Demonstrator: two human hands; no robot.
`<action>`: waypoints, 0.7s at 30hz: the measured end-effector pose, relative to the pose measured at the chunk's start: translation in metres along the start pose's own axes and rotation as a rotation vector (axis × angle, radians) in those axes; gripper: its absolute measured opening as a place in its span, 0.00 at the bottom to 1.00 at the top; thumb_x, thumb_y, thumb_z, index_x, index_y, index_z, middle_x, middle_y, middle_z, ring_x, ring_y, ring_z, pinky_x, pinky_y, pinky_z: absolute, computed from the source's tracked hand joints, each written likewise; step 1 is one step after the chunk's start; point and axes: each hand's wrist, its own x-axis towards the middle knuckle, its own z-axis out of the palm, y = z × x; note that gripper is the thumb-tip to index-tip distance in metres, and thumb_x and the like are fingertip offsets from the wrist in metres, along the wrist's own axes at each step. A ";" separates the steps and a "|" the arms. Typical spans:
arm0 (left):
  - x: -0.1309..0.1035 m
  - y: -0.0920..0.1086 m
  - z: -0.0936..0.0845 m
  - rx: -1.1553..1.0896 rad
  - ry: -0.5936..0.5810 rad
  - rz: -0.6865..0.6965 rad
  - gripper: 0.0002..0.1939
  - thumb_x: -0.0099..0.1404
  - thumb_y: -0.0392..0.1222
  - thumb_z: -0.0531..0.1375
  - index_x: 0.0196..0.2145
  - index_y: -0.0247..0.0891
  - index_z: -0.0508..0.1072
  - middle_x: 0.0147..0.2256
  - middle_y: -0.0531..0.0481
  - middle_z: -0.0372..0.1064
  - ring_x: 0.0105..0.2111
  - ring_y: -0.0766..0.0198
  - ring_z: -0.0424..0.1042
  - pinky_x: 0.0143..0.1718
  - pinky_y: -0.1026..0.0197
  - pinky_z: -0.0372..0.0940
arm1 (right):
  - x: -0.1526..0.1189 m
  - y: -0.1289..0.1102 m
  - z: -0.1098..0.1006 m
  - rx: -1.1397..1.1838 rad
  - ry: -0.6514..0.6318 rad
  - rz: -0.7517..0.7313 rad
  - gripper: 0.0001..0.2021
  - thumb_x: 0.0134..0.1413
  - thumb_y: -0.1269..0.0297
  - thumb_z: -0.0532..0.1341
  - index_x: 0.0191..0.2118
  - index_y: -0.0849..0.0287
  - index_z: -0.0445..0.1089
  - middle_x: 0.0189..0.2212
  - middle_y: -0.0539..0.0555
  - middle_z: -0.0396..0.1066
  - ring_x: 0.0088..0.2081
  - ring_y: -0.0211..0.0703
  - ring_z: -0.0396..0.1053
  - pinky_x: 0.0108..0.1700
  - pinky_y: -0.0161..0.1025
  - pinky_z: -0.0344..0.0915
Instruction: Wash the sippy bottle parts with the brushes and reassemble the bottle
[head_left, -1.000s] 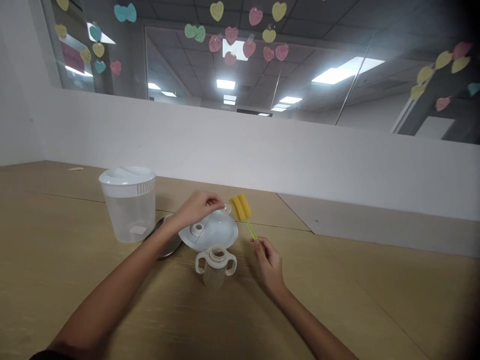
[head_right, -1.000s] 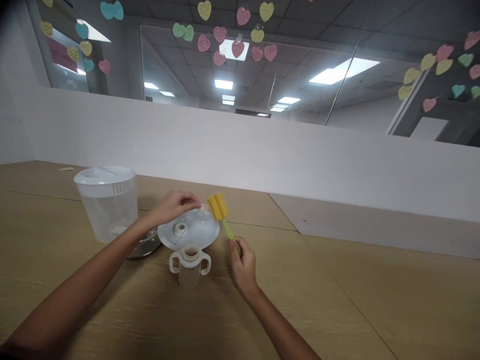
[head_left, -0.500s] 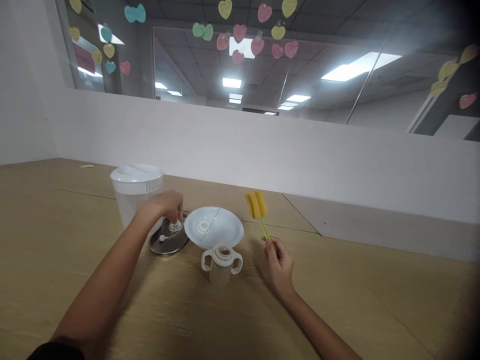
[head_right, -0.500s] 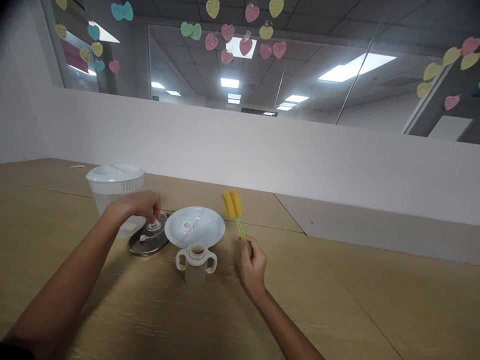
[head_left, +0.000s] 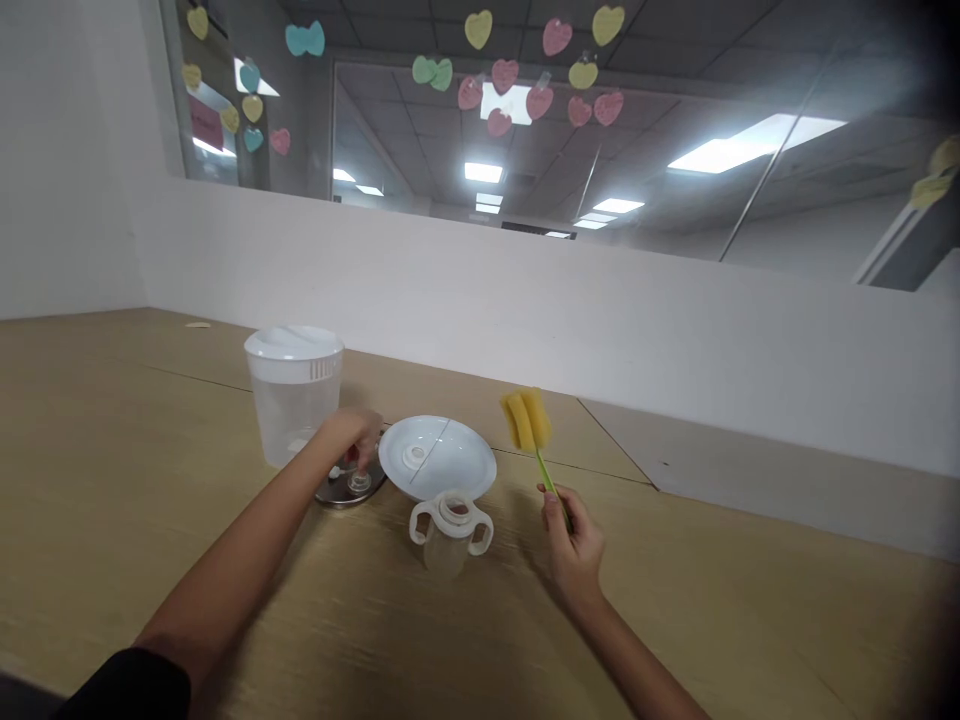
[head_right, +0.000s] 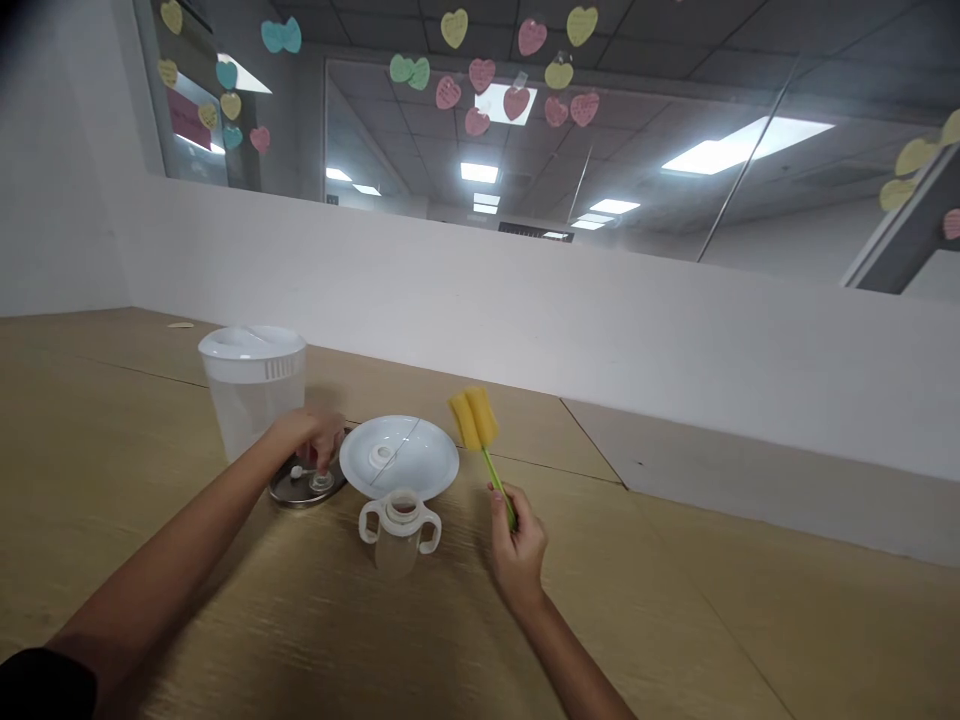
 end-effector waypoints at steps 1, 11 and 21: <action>-0.003 -0.001 -0.004 0.022 0.044 0.010 0.11 0.31 0.33 0.69 0.18 0.34 0.75 0.20 0.44 0.73 0.24 0.54 0.72 0.28 0.58 0.67 | 0.000 0.000 0.000 0.000 -0.004 -0.004 0.14 0.56 0.54 0.53 0.34 0.60 0.67 0.21 0.49 0.62 0.22 0.36 0.58 0.25 0.33 0.55; 0.012 0.033 0.014 0.139 0.339 0.275 0.13 0.53 0.38 0.61 0.38 0.40 0.77 0.40 0.43 0.73 0.41 0.55 0.71 0.41 0.58 0.64 | 0.001 -0.002 0.002 -0.017 -0.033 -0.021 0.14 0.57 0.55 0.53 0.34 0.61 0.67 0.22 0.49 0.63 0.22 0.36 0.59 0.26 0.33 0.56; 0.005 0.032 0.007 0.117 0.525 0.301 0.10 0.57 0.39 0.56 0.34 0.33 0.75 0.42 0.37 0.67 0.41 0.53 0.68 0.43 0.55 0.61 | 0.002 -0.002 0.002 -0.068 -0.093 -0.083 0.14 0.57 0.57 0.52 0.34 0.62 0.68 0.22 0.50 0.66 0.22 0.35 0.62 0.25 0.31 0.58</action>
